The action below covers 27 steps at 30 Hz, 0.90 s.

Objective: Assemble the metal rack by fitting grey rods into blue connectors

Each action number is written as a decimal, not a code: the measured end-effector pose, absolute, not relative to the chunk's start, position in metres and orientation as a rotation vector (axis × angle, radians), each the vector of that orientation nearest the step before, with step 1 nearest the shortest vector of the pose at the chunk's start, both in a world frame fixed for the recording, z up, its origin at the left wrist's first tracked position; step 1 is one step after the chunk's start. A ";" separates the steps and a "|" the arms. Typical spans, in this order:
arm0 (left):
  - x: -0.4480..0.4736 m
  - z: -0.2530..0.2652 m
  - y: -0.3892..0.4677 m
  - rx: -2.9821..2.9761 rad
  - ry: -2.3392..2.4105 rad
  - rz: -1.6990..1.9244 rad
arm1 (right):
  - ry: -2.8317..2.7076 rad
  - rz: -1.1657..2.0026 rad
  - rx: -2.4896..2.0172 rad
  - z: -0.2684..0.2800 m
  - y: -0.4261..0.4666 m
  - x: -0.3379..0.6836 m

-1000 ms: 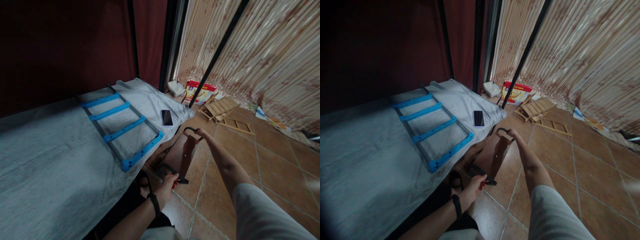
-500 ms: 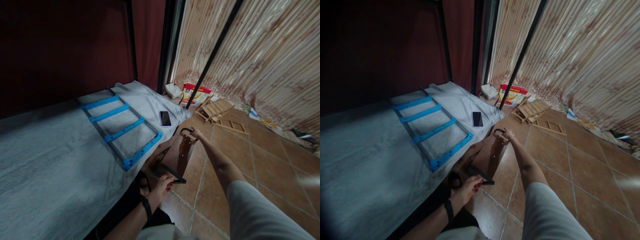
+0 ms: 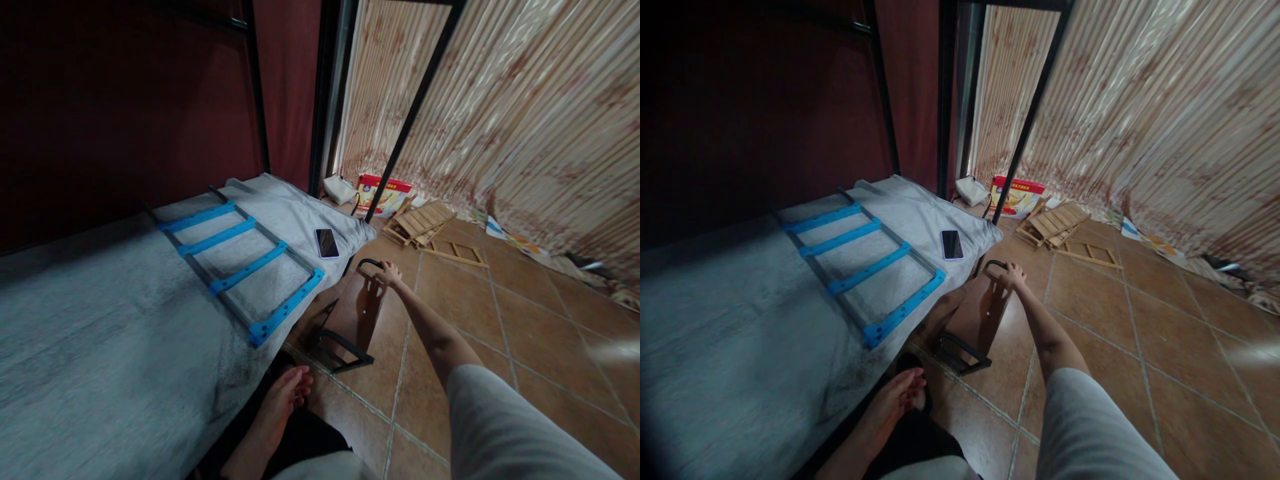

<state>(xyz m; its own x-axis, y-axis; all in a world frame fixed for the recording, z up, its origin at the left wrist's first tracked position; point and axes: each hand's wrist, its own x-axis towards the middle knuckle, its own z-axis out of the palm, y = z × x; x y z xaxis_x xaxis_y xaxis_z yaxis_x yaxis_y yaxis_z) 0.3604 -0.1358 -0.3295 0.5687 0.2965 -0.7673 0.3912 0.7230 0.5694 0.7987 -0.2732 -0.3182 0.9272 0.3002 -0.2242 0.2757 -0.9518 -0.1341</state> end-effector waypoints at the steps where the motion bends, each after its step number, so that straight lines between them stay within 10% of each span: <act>1: 0.353 -0.327 -0.132 0.805 1.002 -0.051 | -0.452 0.360 -2.984 -0.321 -0.274 0.796; 27: 0.324 -0.355 -0.117 0.978 0.987 0.058 | -0.261 0.280 -2.979 -0.339 -0.284 0.818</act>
